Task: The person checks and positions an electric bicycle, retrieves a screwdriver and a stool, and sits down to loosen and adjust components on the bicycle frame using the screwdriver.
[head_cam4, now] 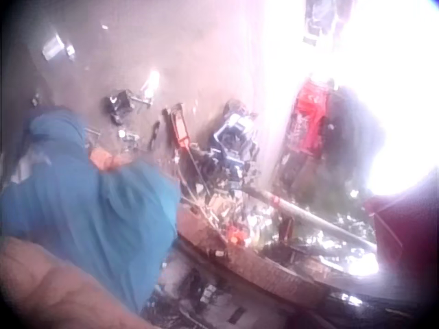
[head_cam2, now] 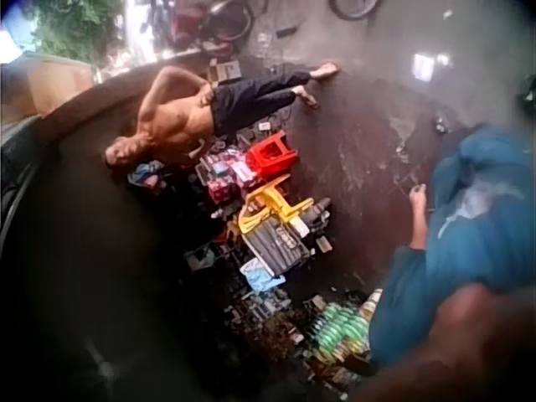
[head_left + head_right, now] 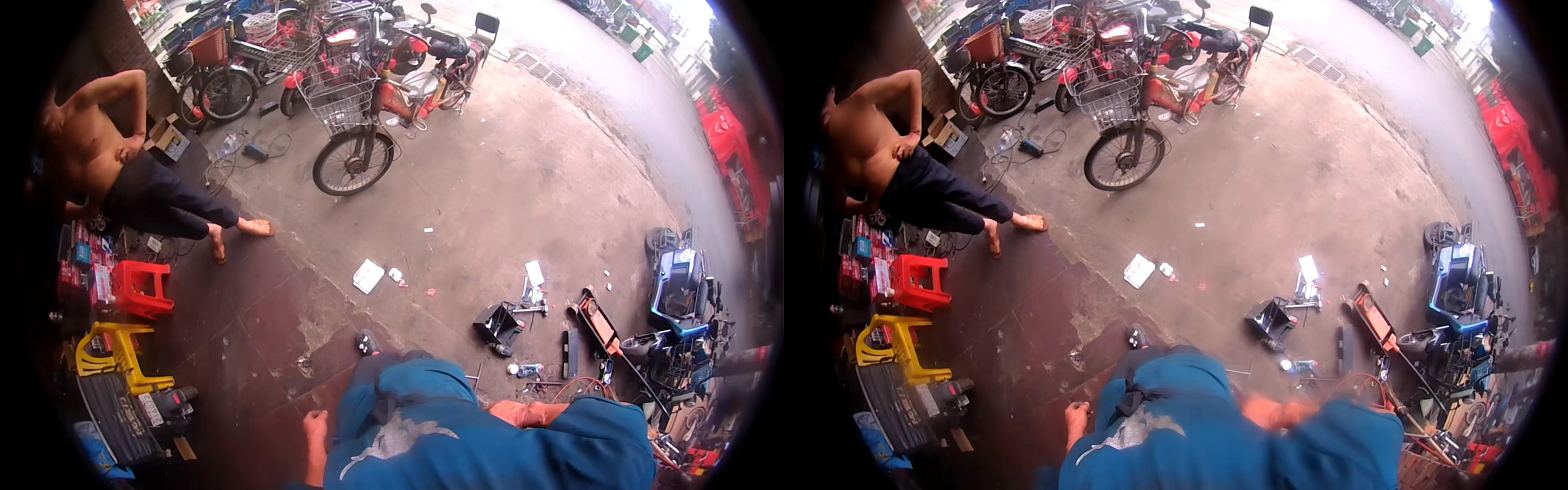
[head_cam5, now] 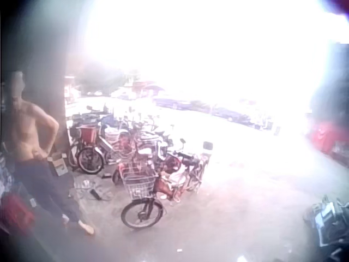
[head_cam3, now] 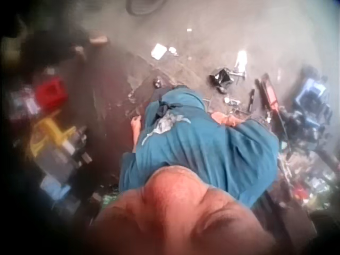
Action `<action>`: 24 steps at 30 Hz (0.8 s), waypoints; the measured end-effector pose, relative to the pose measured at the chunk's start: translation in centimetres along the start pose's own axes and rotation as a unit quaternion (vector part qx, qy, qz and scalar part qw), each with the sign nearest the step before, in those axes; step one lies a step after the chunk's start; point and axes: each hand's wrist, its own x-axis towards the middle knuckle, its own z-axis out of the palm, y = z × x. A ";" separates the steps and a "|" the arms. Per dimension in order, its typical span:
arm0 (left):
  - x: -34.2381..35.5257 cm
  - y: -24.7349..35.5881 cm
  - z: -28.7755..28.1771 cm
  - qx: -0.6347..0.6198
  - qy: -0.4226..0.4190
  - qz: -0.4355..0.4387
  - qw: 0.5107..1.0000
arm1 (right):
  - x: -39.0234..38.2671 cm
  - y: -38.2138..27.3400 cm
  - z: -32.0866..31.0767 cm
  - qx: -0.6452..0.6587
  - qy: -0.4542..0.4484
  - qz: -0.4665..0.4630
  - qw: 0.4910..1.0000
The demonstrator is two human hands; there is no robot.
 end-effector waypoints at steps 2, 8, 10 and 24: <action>0.2 7.1 -0.7 -0.012 -0.034 -0.042 0.998 | 0.7 -0.9 0.4 0.030 0.016 0.006 0.999; 7.2 17.7 1.0 0.033 -0.075 0.093 0.992 | 1.2 -4.1 0.8 0.120 0.076 0.007 0.990; 8.7 22.3 3.6 0.065 -0.090 0.135 0.985 | 0.8 -5.0 -0.2 0.160 0.137 0.023 0.977; 7.7 47.7 34.3 0.175 -0.177 0.342 0.906 | -4.8 8.3 -17.7 0.273 0.227 0.053 0.933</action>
